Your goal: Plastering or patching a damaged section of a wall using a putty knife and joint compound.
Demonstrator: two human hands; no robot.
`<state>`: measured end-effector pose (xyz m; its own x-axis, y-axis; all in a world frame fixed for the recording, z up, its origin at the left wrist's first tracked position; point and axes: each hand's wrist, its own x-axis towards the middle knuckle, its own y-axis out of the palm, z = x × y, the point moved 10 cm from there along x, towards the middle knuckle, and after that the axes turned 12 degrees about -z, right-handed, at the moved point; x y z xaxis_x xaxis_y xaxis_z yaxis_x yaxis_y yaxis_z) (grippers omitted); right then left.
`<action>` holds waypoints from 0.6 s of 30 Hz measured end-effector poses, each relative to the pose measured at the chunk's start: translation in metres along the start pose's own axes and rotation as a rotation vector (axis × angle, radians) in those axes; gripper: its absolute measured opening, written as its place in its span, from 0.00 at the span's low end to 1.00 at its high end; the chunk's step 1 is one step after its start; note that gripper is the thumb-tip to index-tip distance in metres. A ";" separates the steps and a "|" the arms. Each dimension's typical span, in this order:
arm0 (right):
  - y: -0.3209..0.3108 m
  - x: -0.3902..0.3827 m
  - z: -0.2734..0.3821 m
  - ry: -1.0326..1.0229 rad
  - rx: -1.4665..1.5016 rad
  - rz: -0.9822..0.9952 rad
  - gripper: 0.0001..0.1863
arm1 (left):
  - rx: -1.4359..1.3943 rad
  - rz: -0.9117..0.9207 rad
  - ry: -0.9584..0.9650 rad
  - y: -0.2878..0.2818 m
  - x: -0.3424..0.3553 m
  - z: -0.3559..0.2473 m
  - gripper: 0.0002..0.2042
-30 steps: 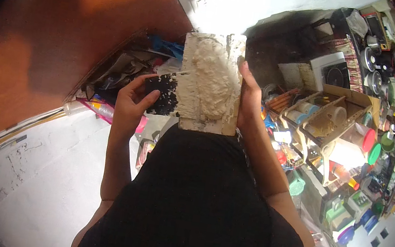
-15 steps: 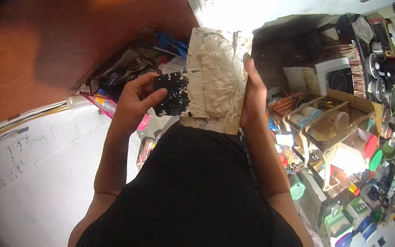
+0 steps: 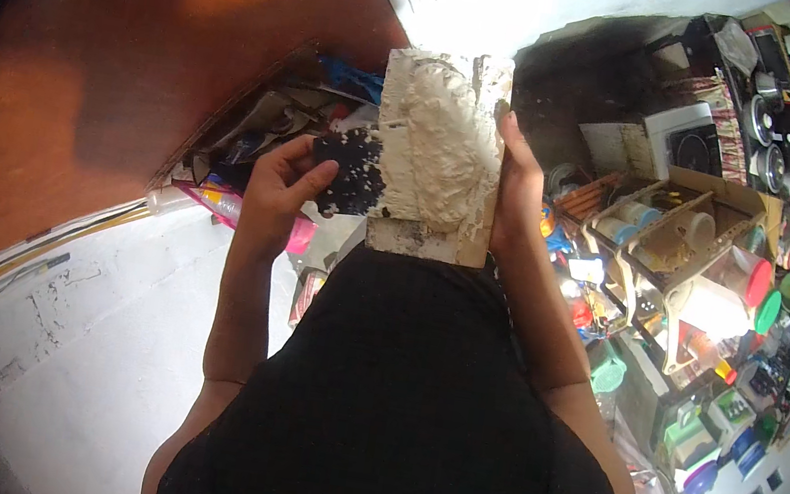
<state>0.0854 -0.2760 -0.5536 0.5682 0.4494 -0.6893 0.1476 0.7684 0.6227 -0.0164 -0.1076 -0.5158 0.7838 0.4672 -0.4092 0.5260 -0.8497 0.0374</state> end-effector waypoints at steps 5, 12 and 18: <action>0.001 -0.005 0.005 -0.069 -0.047 -0.015 0.31 | 0.046 -0.012 0.059 -0.005 0.002 -0.008 0.07; 0.011 -0.014 0.010 -0.142 -0.050 0.053 0.30 | -0.026 -0.055 0.136 -0.002 0.010 -0.021 0.03; -0.004 -0.015 0.010 -0.170 -0.045 -0.051 0.29 | 0.012 -0.012 0.166 -0.009 0.017 -0.024 0.07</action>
<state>0.0847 -0.2907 -0.5419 0.6904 0.3288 -0.6444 0.1457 0.8093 0.5690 0.0003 -0.0865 -0.5009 0.8217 0.5102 -0.2537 0.5324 -0.8462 0.0224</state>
